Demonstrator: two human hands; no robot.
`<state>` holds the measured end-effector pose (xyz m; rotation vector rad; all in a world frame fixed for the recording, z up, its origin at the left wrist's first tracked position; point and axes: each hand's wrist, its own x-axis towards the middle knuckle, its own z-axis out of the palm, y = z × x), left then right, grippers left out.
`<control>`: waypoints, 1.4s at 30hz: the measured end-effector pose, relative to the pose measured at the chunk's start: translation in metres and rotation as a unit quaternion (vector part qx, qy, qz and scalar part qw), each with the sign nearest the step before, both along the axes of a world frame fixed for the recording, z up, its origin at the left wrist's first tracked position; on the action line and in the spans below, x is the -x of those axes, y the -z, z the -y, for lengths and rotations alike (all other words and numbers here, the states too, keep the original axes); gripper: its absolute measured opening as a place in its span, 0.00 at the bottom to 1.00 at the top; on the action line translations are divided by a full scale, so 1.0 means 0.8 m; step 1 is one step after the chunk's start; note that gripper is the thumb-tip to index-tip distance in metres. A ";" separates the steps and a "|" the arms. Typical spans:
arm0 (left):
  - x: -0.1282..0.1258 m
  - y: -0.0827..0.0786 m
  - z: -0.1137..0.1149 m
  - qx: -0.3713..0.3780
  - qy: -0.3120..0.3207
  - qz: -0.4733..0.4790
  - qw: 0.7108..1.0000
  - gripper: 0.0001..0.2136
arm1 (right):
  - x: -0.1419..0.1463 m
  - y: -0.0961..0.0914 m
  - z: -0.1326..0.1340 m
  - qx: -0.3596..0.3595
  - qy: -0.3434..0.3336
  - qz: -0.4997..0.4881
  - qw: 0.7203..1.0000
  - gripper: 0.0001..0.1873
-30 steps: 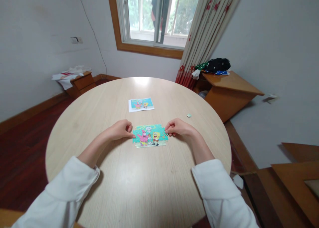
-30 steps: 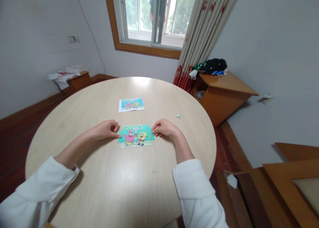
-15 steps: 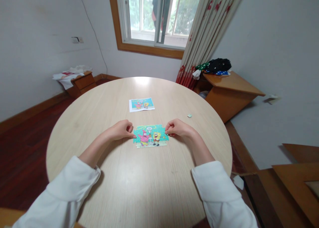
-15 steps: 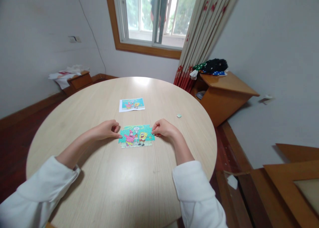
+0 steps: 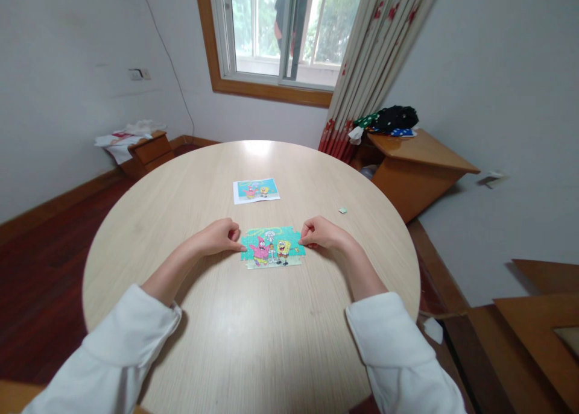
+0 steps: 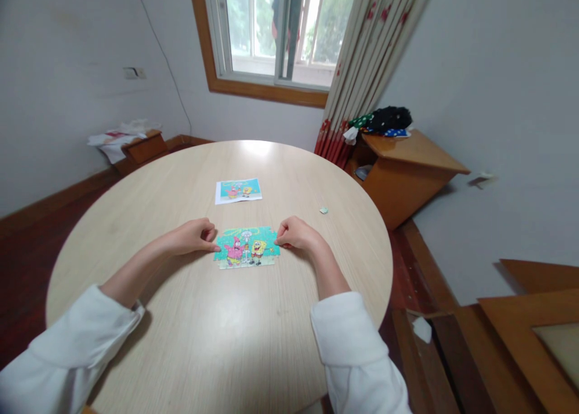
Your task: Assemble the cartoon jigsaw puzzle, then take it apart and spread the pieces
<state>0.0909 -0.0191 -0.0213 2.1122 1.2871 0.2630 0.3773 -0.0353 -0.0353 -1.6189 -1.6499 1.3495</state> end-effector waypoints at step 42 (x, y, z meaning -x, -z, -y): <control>-0.003 0.004 0.001 -0.049 -0.120 0.079 0.988 0.16 | -0.080 0.031 -0.039 -0.272 0.257 0.337 0.864 0.13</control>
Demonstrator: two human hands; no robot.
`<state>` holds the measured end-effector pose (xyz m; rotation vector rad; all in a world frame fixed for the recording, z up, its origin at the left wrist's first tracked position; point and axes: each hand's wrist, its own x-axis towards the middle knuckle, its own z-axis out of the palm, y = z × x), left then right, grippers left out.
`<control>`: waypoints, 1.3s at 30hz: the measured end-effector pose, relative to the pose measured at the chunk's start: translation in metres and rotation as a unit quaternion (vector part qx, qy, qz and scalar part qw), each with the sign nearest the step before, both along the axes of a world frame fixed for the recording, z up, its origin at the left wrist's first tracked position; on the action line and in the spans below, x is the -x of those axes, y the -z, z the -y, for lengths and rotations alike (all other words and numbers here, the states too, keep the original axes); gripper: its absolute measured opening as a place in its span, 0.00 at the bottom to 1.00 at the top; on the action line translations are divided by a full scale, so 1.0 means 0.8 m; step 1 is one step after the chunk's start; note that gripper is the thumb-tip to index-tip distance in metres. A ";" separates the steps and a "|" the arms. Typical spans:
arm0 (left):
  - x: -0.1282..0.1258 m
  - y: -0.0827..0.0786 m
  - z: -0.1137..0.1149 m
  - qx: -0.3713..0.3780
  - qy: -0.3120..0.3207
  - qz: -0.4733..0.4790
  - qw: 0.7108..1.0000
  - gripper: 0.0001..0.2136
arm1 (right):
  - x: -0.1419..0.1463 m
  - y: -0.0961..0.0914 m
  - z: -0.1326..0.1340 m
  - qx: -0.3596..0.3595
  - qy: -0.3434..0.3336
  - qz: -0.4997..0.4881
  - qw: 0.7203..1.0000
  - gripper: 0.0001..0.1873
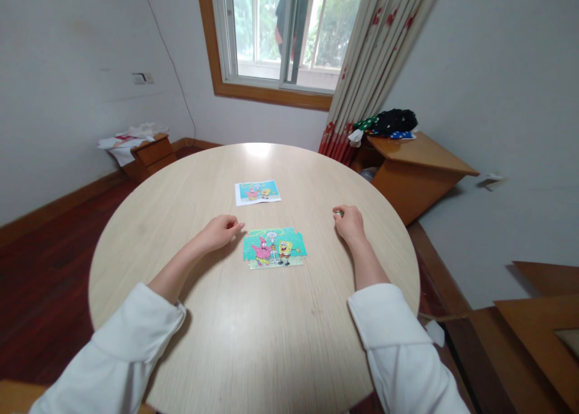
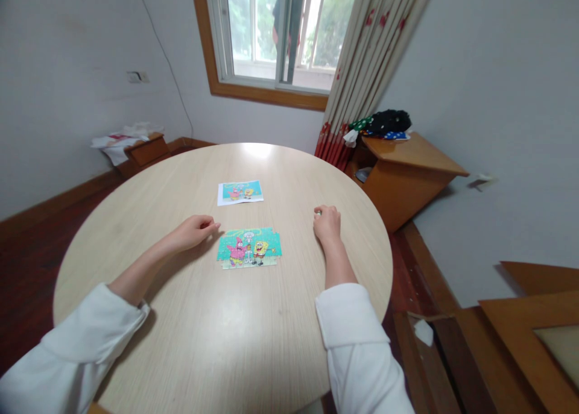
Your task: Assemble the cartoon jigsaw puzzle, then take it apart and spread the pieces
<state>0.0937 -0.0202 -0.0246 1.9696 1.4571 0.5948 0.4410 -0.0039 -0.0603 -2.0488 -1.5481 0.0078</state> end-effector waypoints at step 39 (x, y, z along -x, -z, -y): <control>-0.055 0.003 0.033 0.454 0.028 0.514 0.727 0.07 | 0.183 -0.046 0.065 0.010 -0.324 -0.502 0.802 0.11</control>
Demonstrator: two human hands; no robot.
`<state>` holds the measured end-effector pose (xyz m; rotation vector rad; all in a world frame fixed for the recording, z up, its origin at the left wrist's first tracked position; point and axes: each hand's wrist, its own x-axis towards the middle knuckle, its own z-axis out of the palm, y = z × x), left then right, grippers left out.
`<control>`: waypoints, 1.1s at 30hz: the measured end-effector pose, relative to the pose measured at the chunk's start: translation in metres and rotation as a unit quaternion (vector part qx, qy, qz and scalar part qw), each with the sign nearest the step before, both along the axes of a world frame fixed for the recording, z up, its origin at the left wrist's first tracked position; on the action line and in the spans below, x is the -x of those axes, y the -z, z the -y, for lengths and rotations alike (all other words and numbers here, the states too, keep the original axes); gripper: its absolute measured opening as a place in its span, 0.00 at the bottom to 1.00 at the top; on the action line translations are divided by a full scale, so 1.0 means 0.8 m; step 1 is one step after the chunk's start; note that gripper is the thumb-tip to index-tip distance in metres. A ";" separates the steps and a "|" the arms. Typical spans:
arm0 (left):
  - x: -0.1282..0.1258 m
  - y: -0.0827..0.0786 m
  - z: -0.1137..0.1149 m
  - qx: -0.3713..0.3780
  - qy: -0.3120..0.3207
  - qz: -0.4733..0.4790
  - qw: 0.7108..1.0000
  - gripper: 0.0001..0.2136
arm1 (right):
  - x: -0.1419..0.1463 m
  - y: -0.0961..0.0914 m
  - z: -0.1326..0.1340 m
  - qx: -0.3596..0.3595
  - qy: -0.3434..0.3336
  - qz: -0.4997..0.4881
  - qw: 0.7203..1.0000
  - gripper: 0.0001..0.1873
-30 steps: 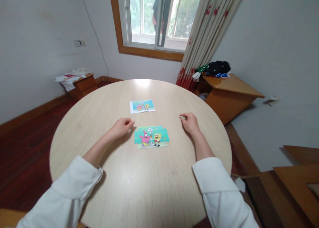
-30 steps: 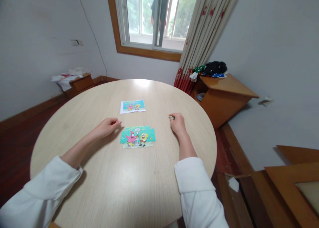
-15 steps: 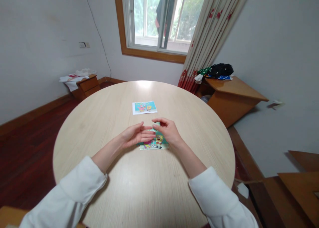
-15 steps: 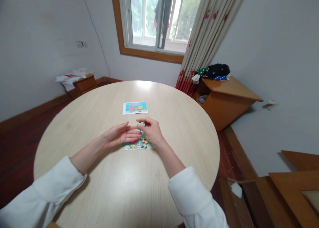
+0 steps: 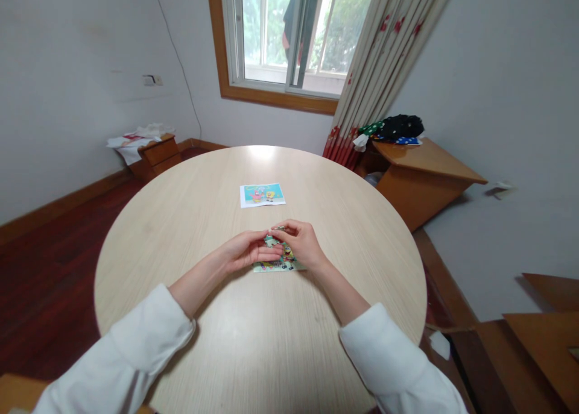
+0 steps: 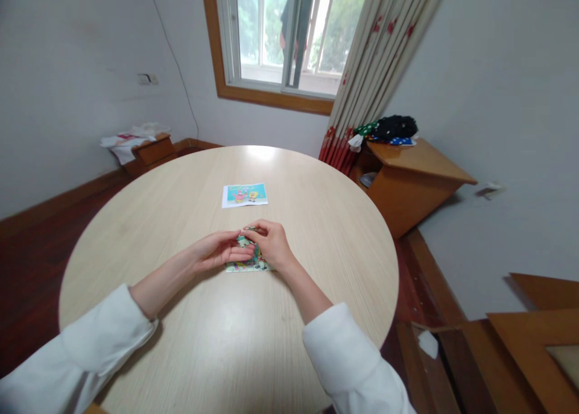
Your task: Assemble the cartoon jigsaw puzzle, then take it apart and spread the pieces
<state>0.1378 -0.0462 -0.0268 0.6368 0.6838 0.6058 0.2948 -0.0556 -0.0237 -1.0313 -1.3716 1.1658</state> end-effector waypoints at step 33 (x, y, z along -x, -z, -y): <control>0.000 0.005 0.005 -0.574 0.087 -0.549 0.601 0.09 | -0.068 0.005 -0.028 0.062 0.025 0.062 0.996 0.15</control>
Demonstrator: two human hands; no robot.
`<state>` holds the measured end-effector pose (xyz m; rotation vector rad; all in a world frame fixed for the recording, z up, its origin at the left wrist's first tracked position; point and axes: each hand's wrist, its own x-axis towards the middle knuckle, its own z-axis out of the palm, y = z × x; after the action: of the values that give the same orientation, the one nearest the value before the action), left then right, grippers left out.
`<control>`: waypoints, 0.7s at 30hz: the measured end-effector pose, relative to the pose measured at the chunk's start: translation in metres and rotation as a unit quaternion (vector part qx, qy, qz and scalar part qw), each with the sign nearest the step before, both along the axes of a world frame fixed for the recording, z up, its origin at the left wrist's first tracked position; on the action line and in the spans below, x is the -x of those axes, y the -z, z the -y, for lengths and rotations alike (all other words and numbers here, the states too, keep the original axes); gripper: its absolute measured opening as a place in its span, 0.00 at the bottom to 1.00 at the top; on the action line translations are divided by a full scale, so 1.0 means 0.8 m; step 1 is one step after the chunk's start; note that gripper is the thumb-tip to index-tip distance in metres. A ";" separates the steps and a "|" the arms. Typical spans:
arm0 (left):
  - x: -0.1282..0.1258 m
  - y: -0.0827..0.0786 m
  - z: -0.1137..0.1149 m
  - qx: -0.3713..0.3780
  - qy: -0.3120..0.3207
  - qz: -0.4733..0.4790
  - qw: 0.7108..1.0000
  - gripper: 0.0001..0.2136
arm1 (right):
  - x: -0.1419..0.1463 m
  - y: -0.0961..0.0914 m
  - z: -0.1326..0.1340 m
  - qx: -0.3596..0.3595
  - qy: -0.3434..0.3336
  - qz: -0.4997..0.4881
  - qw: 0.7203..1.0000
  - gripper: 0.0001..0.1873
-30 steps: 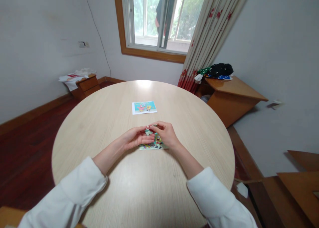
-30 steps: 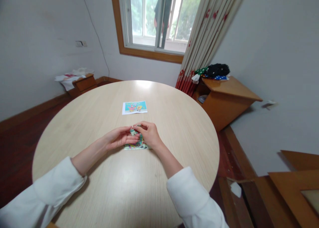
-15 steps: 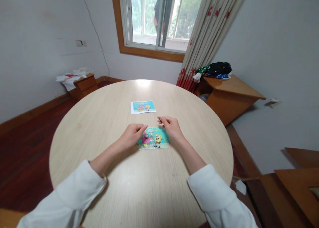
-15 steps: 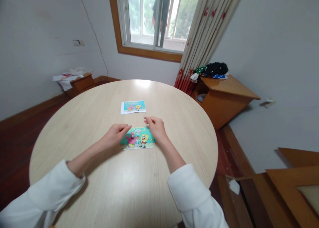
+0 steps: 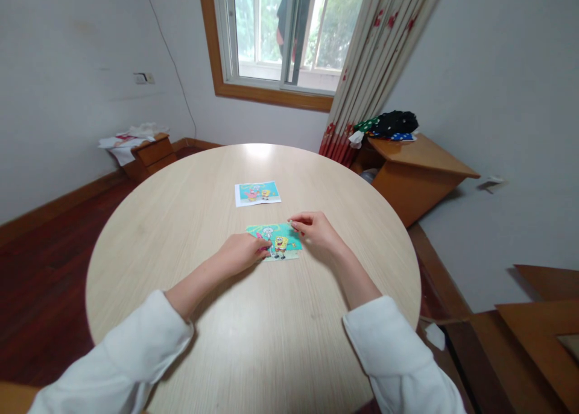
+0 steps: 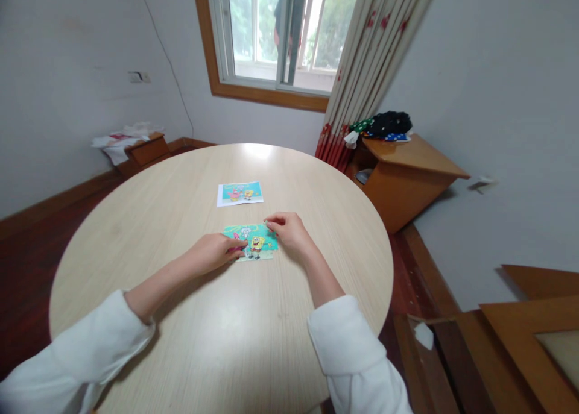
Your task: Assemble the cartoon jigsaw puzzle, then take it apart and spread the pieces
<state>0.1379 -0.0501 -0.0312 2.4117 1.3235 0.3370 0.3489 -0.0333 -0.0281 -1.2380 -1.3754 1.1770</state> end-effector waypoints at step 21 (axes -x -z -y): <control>0.022 -0.002 -0.027 -0.006 -0.013 -0.053 0.998 0.15 | -0.007 0.014 -0.001 0.068 -0.103 0.134 0.983 0.07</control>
<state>0.1203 -0.0288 -0.0297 2.4549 1.4025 0.2265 0.3549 -0.0328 -0.0396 -1.4168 -1.6776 1.3002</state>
